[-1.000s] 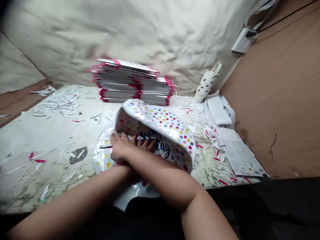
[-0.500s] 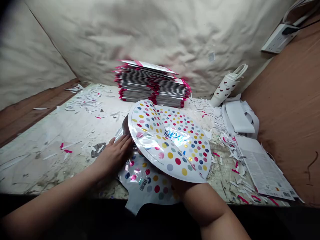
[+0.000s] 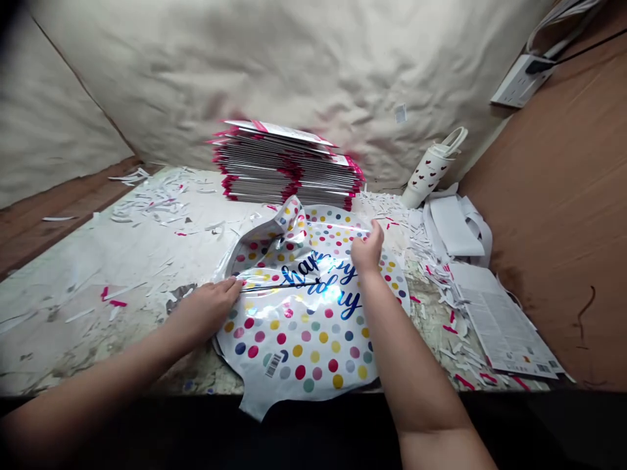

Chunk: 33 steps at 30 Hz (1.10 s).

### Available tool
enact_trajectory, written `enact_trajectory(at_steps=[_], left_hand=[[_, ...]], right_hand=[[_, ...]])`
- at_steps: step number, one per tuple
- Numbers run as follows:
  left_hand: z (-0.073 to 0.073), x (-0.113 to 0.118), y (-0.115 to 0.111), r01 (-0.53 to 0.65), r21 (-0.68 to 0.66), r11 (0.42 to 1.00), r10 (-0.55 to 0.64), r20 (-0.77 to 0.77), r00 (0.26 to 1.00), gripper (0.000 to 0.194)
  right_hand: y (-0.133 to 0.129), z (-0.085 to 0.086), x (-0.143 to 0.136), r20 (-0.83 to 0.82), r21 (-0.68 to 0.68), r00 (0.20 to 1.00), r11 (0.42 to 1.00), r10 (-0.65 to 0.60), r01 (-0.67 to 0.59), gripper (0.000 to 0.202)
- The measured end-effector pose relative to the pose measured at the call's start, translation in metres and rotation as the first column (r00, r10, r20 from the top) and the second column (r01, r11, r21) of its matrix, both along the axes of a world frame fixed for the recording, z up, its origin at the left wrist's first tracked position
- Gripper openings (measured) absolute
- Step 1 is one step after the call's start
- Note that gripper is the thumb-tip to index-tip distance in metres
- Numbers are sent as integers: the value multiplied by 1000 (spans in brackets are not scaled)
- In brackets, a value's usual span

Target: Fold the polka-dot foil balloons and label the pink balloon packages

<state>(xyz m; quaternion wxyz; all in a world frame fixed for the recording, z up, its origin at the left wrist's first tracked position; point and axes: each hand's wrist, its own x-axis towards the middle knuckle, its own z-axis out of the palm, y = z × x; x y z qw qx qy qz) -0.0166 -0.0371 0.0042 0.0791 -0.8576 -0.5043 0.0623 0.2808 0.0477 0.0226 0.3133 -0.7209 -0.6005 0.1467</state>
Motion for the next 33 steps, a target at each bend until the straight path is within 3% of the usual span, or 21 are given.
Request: enact_trajectory(at_steps=[2, 3, 4, 5, 6, 7, 10, 12, 14, 17, 20, 22, 24, 25, 27, 29, 31, 33], left_hand=[[8, 0, 5, 28, -23, 999, -29, -25, 999, 37], [12, 0, 8, 42, -28, 999, -43, -34, 998, 34], [16, 0, 10, 54, -29, 998, -56, -42, 998, 32], [21, 0, 12, 61, -30, 998, -63, -49, 997, 31], [26, 0, 12, 60, -17, 998, -61, -54, 997, 30], [31, 1, 11, 58, 16, 998, -57, -54, 997, 29], [37, 5, -2, 108, 136, 985, -107, -11, 994, 30], [29, 8, -13, 198, 112, 974, -205, 55, 977, 32], [13, 8, -19, 221, 23, 975, -222, 127, 967, 33], [-12, 0, -15, 61, -66, 996, -48, 175, 983, 70], [-22, -12, -4, -63, -159, 985, 92, 184, 979, 85], [-20, -16, 2, -95, -210, 973, 134, 182, 974, 84], [-16, -16, 7, -112, -241, 964, 157, 177, 972, 85], [-13, -15, 8, -114, -251, 961, 162, 176, 971, 85], [-10, -11, 12, -113, -257, 960, 163, 180, 970, 85], [-7, -7, 17, -106, -240, 965, 154, 193, 969, 83], [-5, -4, 22, -85, -217, 972, 134, 218, 967, 81], [-3, -4, 26, -51, -204, 978, 109, 284, 953, 75]], right_hand=[[-14, 4, -26, 70, 104, 971, 967, 228, -234, 48], [-22, 4, -42, 115, 135, 907, 898, 406, -419, 44], [-30, 2, -60, 176, 112, 793, 789, 583, -605, 40], [-37, -1, -77, 230, 58, 680, 687, 696, -724, 41], [-42, -5, -93, 272, -6, 605, 629, 749, -777, 44], [-47, -11, -108, 305, -55, 574, 616, 759, -785, 45], [-52, -26, -136, 369, -98, 615, 687, 697, -720, 27], [-50, -32, -144, 384, -75, 644, 717, 662, -693, 23], [-44, -32, -141, 393, -34, 675, 743, 624, -668, 18], [-26, -15, -101, 388, 84, 787, 832, 480, -549, 15], [-6, 24, -14, 343, 277, 933, 938, 107, -210, 23], [-1, 52, 51, 288, 411, 932, 908, -218, 86, 32], [-6, 72, 102, 239, 542, 862, 798, -447, 264, 34], [-13, 78, 116, 242, 624, 825, 733, -510, 270, 33], [-32, 79, 122, 302, 754, 796, 642, -524, 137, 28], [-56, 69, 101, 443, 782, 807, 608, -391, -135, 22], [-80, 52, 68, 601, 695, 787, 579, -141, -427, 19], [-102, 29, 35, 700, 527, 694, 534, 170, -662, 25]])
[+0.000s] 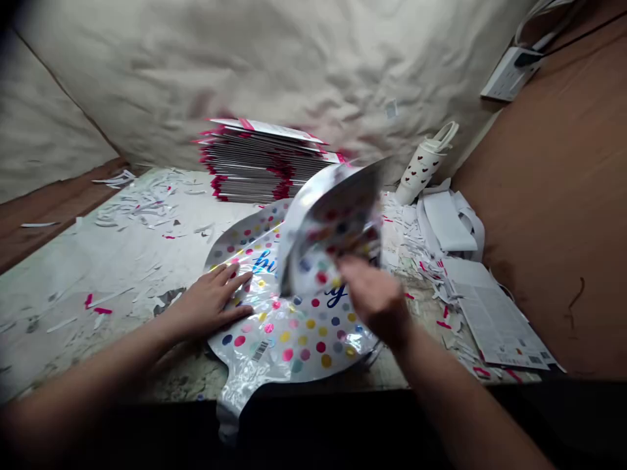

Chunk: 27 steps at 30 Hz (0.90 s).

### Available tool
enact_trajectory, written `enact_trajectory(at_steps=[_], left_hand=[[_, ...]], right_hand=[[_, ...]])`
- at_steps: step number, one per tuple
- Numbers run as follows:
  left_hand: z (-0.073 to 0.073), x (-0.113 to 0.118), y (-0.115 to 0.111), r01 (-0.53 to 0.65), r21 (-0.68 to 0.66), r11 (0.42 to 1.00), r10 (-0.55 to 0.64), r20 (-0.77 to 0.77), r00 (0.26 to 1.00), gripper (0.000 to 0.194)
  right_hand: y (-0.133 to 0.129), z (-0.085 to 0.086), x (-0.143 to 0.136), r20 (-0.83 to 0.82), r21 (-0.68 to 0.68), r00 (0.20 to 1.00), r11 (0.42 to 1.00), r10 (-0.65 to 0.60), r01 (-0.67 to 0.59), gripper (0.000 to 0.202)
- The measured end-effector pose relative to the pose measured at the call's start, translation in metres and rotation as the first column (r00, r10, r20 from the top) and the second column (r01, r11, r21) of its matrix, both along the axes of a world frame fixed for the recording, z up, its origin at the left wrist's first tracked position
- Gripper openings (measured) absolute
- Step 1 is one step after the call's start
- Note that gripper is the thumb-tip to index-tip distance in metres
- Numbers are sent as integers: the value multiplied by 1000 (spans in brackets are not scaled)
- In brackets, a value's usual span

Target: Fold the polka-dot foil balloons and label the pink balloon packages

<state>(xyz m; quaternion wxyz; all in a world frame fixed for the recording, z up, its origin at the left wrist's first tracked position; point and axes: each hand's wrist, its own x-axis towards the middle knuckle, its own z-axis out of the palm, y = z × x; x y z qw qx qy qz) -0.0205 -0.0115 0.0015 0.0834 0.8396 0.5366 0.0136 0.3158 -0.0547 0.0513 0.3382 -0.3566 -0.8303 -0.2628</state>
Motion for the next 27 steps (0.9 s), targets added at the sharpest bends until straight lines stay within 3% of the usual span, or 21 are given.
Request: enact_trajectory(at_steps=[3, 6, 9, 11, 14, 16, 19, 21, 24, 27], left_hand=[[7, -1, 5, -113, 21, 993, 104, 242, 965, 56], [15, 3, 12, -305, -180, 935, 353, 536, 767, 46], [21, 22, 33, -263, -426, 866, 496, 658, 566, 48], [23, 41, 55, -253, -469, 846, 527, 671, 521, 50], [27, 75, 95, -231, -542, 808, 573, 632, 522, 52], [29, 96, 116, -184, -633, 752, 613, 569, 548, 49], [26, 117, 135, -139, -737, 662, 650, 471, 597, 36], [19, 122, 139, -152, -755, 638, 664, 439, 605, 28], [6, 120, 141, -231, -704, 671, 673, 448, 589, 21], [-5, 113, 142, -338, -568, 750, 638, 486, 597, 31]], right_hand=[[-25, -37, -28, 101, -229, 973, 957, 205, -178, 29], [-38, -64, -31, 88, -296, 973, 938, 213, -179, 28], [-41, -73, -27, 81, -296, 976, 940, 202, -170, 28], [-41, -73, -27, 91, -280, 975, 945, 202, -170, 26], [-40, -71, -30, 110, -264, 975, 951, 193, -159, 24], [-40, -72, -32, 111, -248, 977, 957, 183, -150, 23], [-40, -75, -31, 118, -240, 978, 960, 173, -141, 22], [-40, -76, -29, 127, -254, 978, 958, 166, -130, 22], [-39, -76, -26, 123, -280, 982, 954, 145, -106, 24], [-37, -76, -26, 111, -293, 983, 950, 144, -106, 25]])
